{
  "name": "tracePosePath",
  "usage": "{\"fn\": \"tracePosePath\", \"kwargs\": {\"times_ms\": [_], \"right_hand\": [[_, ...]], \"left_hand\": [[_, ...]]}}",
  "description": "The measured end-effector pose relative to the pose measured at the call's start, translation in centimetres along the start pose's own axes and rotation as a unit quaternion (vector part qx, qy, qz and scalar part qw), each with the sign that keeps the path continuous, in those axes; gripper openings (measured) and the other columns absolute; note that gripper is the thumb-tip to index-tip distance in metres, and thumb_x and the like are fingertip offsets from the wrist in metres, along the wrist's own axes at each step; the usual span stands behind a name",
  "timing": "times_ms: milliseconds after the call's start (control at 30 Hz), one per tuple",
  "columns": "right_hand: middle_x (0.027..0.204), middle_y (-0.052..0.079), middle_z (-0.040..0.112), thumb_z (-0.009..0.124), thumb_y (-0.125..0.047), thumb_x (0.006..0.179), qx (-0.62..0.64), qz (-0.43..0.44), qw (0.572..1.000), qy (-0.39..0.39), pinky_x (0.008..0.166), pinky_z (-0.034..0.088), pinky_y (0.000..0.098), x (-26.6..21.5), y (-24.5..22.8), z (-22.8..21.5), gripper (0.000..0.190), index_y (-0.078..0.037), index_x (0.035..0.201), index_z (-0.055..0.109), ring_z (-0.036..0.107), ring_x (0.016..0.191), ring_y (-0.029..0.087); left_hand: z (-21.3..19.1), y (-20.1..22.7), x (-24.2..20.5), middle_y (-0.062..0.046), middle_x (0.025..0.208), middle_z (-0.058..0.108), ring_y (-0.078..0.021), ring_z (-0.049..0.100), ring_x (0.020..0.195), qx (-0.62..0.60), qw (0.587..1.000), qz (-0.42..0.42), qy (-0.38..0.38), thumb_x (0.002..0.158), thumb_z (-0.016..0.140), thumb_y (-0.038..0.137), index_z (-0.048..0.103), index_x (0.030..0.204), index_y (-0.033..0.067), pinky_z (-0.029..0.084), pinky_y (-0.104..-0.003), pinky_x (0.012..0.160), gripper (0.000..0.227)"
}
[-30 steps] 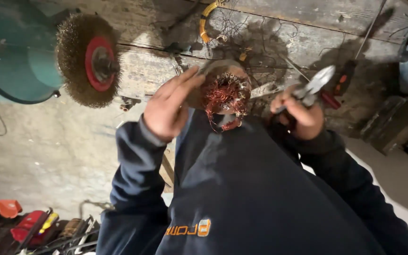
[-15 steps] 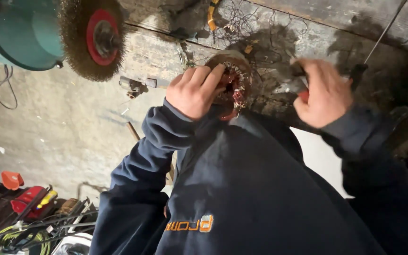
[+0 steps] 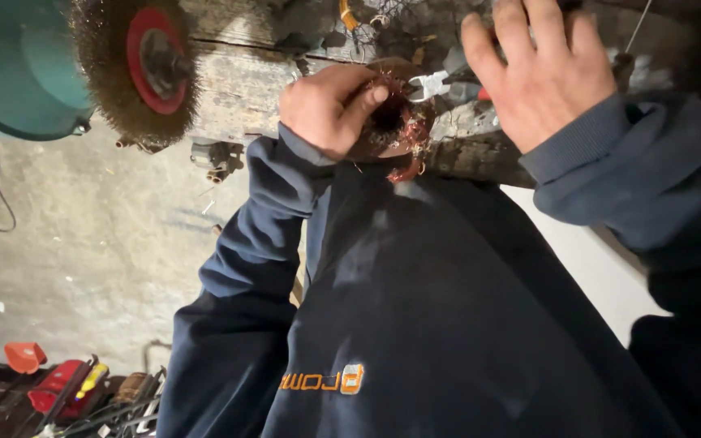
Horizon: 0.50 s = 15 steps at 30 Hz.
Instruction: The person works at a bench-mounted wire brush wheel, pulling reddish copper windings out of a cylindrical electric motor armature by hand and with pliers, and drops the extracted copper into a red bucket. They rotate the armature to reach different sides and continue pulling out wire until the slots are mostly cleared.
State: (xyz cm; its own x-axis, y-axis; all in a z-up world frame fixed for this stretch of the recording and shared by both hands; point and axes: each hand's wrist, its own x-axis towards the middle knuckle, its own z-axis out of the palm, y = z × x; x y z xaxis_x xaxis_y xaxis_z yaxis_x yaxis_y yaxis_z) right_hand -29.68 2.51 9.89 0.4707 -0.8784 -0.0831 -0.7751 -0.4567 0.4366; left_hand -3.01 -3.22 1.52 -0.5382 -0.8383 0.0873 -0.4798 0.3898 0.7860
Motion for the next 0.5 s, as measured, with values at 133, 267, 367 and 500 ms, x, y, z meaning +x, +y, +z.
{"fn": "tracePosePath", "kwargs": {"times_ms": [133,267,367,500], "right_hand": [[0.137,0.013,0.056,0.056,-0.024,0.112,-0.063,-0.026,0.998,0.012,0.098,0.047,0.0388,0.3,-0.1,0.0,0.035,-0.008,0.143,0.055,0.049,0.129,0.028],[0.126,0.012,0.057,0.054,-0.025,0.113,-0.122,-0.066,0.988,0.066,0.093,0.044,0.0357,0.4,-0.3,0.9,0.031,-0.006,0.137,0.056,0.050,0.120,0.025],[0.113,0.009,0.059,0.056,-0.023,0.110,-0.096,-0.082,0.990,0.069,0.085,0.041,0.0333,0.5,-0.1,1.8,0.027,-0.005,0.129,0.060,0.053,0.108,0.022],[0.096,0.004,0.057,0.060,-0.022,0.103,-0.035,-0.110,0.992,0.051,0.083,0.041,0.0328,1.1,1.2,2.2,0.018,-0.009,0.114,0.063,0.056,0.096,0.020]], "left_hand": [[0.0,-0.3,0.0,-0.007,0.092,0.073,-0.0272,0.072,0.080,-0.011,0.999,0.048,0.002,0.103,0.074,0.033,0.075,0.110,0.0115,0.056,-0.037,0.069,0.023],[0.7,0.3,-0.5,-0.006,0.086,0.068,-0.0259,0.069,0.077,0.065,0.987,0.132,0.056,0.097,0.078,0.021,0.074,0.110,0.0092,0.055,-0.036,0.068,0.018],[0.4,1.2,-0.5,-0.004,0.090,0.066,-0.0247,0.067,0.082,0.083,0.979,0.162,0.088,0.096,0.078,0.014,0.073,0.112,0.0083,0.055,-0.036,0.072,0.018],[1.3,1.7,-1.3,-0.005,0.090,0.065,-0.0266,0.062,0.082,0.070,0.986,0.109,0.102,0.090,0.080,0.013,0.075,0.112,0.0076,0.050,-0.039,0.074,0.023]]}}
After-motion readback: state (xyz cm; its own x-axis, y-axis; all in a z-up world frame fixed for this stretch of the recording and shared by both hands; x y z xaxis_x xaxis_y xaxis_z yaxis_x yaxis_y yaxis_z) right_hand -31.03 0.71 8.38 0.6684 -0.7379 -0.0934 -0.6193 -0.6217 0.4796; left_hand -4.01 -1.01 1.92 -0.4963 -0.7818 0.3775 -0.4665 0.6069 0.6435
